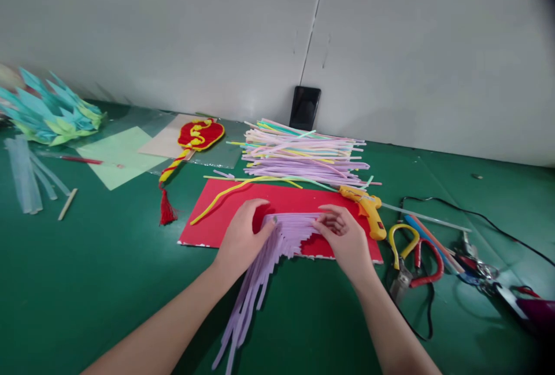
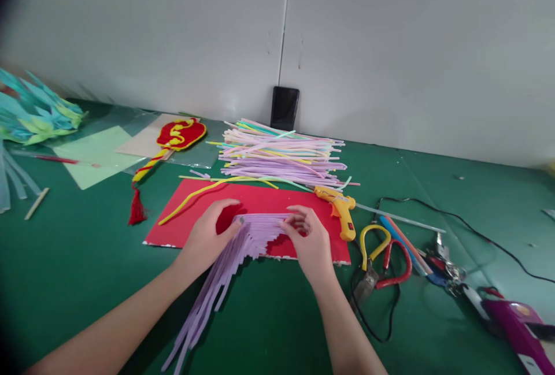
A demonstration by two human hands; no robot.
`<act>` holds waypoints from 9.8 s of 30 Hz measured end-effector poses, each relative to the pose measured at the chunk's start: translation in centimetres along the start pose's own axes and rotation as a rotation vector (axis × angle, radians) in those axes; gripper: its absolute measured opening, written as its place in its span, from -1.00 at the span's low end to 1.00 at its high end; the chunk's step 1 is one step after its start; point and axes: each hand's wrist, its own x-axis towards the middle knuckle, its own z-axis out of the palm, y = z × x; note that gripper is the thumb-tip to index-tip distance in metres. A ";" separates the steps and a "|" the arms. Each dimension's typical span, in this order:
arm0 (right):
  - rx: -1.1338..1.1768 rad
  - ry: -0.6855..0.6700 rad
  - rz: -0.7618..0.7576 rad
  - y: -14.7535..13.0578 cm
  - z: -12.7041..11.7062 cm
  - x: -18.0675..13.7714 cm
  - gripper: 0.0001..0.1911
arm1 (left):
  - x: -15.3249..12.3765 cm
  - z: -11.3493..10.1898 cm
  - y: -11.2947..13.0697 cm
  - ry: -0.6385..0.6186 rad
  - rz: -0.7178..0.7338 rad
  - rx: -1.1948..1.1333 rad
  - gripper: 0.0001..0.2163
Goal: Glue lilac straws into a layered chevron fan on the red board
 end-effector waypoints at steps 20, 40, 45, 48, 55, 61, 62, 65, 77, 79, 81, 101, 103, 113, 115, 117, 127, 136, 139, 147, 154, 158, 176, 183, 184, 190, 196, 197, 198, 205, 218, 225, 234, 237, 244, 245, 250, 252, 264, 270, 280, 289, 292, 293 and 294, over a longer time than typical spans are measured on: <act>0.097 -0.161 -0.183 -1.5 1.0 -1.2 -0.86 | 1.2 -2.1 0.7 -0.495 -0.176 -0.351 -0.78; -0.832 0.543 -0.189 0.7 -5.1 1.7 -0.69 | 1.3 -2.0 0.7 -0.508 -0.183 -0.335 -0.75; -0.966 0.570 0.168 1.3 -5.5 1.7 -0.41 | 1.3 -2.0 0.7 -0.511 -0.170 -0.321 -0.75; -0.993 0.442 0.318 1.4 -5.4 1.8 -0.29 | 1.3 -1.9 0.5 -0.519 -0.165 -0.319 -0.76; -0.955 0.456 0.225 2.3 -6.0 2.1 -0.40 | 1.2 -1.5 -0.3 -0.526 -0.129 -0.348 -0.77; -0.707 0.549 0.201 0.8 -6.7 1.3 -0.42 | 1.3 -1.5 -0.6 -0.493 -0.128 -0.363 -0.78; -0.634 0.539 0.195 0.5 -6.6 1.0 -0.41 | 1.3 -1.5 -0.6 -0.489 -0.132 -0.367 -0.79; -0.514 0.401 0.119 -0.2 -6.3 0.3 -0.46 | 1.2 -1.6 -0.3 -0.479 -0.145 -0.377 -0.81; -0.752 0.101 -0.002 -0.7 -5.3 -0.7 -0.39 | 1.3 -1.7 -0.1 -0.458 -0.196 -0.416 -0.78; -0.782 0.076 -0.028 -0.6 -5.1 -0.8 -0.41 | 1.3 -1.8 -0.1 -0.458 -0.206 -0.427 -0.77; -0.802 0.062 -0.047 -0.5 -4.9 -0.9 -0.41 | 1.3 -1.8 -0.2 -0.452 -0.210 -0.431 -0.75; -0.874 0.092 -0.061 -0.4 -4.1 -0.9 -0.45 | 1.3 -1.6 -0.5 -0.432 -0.221 -0.439 -0.74; -0.870 0.103 -0.082 -0.3 -4.0 -0.9 -0.47 | 1.3 -1.6 -0.5 -0.437 -0.217 -0.438 -0.73; -0.794 0.119 -0.161 0.2 -4.1 -0.8 -0.50 | 1.3 -1.6 -0.5 -0.451 -0.222 -0.434 -0.76; -0.778 0.125 -0.195 0.2 -4.1 -0.8 -0.52 | 1.3 -1.6 -0.6 -0.448 -0.220 -0.435 -0.75; -0.772 0.130 -0.231 0.3 -4.0 -0.7 -0.53 | 1.3 -1.6 -0.6 -0.447 -0.223 -0.440 -0.75; -0.759 0.123 -0.274 0.3 -4.0 -0.7 -0.55 | 1.3 -1.6 -0.4 -0.432 -0.226 -0.422 -0.75; -0.727 0.135 -0.272 0.2 -4.0 -0.7 -0.58 | 1.3 -1.6 -0.6 -0.432 -0.223 -0.423 -0.74; -0.714 0.131 -0.269 0.0 -4.0 -0.6 -0.58 | 1.3 -1.6 -0.6 -0.433 -0.225 -0.426 -0.74; -0.718 0.140 -0.268 -0.3 -4.0 -0.7 -0.57 | 1.3 -1.6 -0.5 -0.433 -0.241 -0.441 -0.74; -0.779 0.188 -0.351 0.0 -4.0 -0.8 -0.58 | 1.2 -1.3 -0.7 -0.408 -0.238 -0.459 -0.75; -0.803 0.226 -0.441 0.1 -4.0 -0.7 -0.62 | 1.2 -1.2 -0.8 -0.399 -0.253 -0.473 -0.75; -0.819 0.220 -0.539 0.7 -4.7 -0.4 -0.66 | 1.3 -1.4 -0.5 -0.401 -0.258 -0.446 -0.77; -0.786 0.262 -0.491 0.7 -4.3 -0.6 -0.61 | 1.4 -1.4 -0.6 -0.400 -0.246 -0.448 -0.77; -0.786 0.258 -0.489 0.7 -4.3 -0.6 -0.60 | 1.4 -1.4 -0.6 -0.399 -0.247 -0.448 -0.77; -0.792 0.250 -0.479 0.8 -4.4 -0.6 -0.59 | 1.3 -1.4 -0.5 -0.397 -0.244 -0.457 -0.77; -0.798 0.247 -0.474 0.7 -4.4 -0.6 -0.60 | 1.3 -1.3 -0.7 -0.400 -0.242 -0.457 -0.77; -0.802 0.246 -0.476 0.7 -4.4 -0.6 -0.60 | 1.3 -1.3 -0.7 -0.401 -0.243 -0.457 -0.77; -0.806 0.247 -0.475 0.7 -4.4 -0.6 -0.60 | 1.3 -1.3 -0.7 -0.402 -0.243 -0.457 -0.77; -0.793 0.258 -0.473 0.9 -4.5 -0.6 -0.61 | 1.3 -1.4 -0.4 -0.394 -0.242 -0.464 -0.76; -0.792 0.211 -0.425 0.5 -5.1 -0.5 -0.64 | 1.2 -1.4 -0.5 -0.391 -0.277 -0.476 -0.76; -0.775 0.244 -0.426 0.4 -5.1 -0.5 -0.64 | 1.2 -1.5 -0.4 -0.374 -0.282 -0.484 -0.73; -0.817 0.270 -0.408 0.5 -5.4 -0.4 -0.58 | 1.3 -1.5 -0.5 -0.370 -0.276 -0.484 -0.74; -0.827 0.264 -0.384 0.4 -5.5 -0.4 -0.56 | 1.3 -1.6 -0.5 -0.370 -0.274 -0.479 -0.74; -0.837 0.252 -0.375 0.2 -5.0 -0.5 -0.53 | 1.3 -1.5 -0.4 -0.371 -0.273 -0.487 -0.76; -0.832 0.254 -0.391 0.2 -4.9 -0.5 -0.54 | 1.3 -1.5 -0.4 -0.372 -0.271 -0.486 -0.76; -0.815 0.252 -0.456 0.4 -4.3 -0.5 -0.59 | 1.3 -1.4 -0.4 -0.376 -0.270 -0.471 -0.73; -0.809 0.249 -0.465 0.4 -4.2 -0.5 -0.61 | 1.2 -1.4 -0.5 -0.374 -0.271 -0.476 -0.73; -0.842 0.207 -0.563 0.6 -5.0 -0.3 -0.70 | 1.3 -1.5 -0.3 -0.374 -0.278 -0.494 -0.78; -0.870 0.193 -0.570 0.9 -5.2 -0.3 -0.71 | 1.3 -1.4 -0.3 -0.373 -0.277 -0.502 -0.76; -0.858 0.228 -0.569 1.0 -5.1 -0.3 -0.68 | 1.3 -1.4 -0.5 -0.366 -0.280 -0.510 -0.75; -0.855 0.234 -0.587 1.7 -5.5 -0.2 -0.67 | 1.3 -1.4 -0.4 -0.358 -0.274 -0.517 -0.74; -0.834 0.240 -0.578 1.2 -5.2 -0.2 -0.67 | 1.3 -1.4 -0.5 -0.364 -0.270 -0.518 -0.75; -0.825 0.248 -0.572 1.0 -5.1 -0.2 -0.68 | 1.3 -1.4 -0.5 -0.364 -0.270 -0.519 -0.75; -0.816 0.259 -0.569 0.8 -5.0 -0.3 -0.68 | 1.3 -1.4 -0.5 -0.363 -0.271 -0.522 -0.76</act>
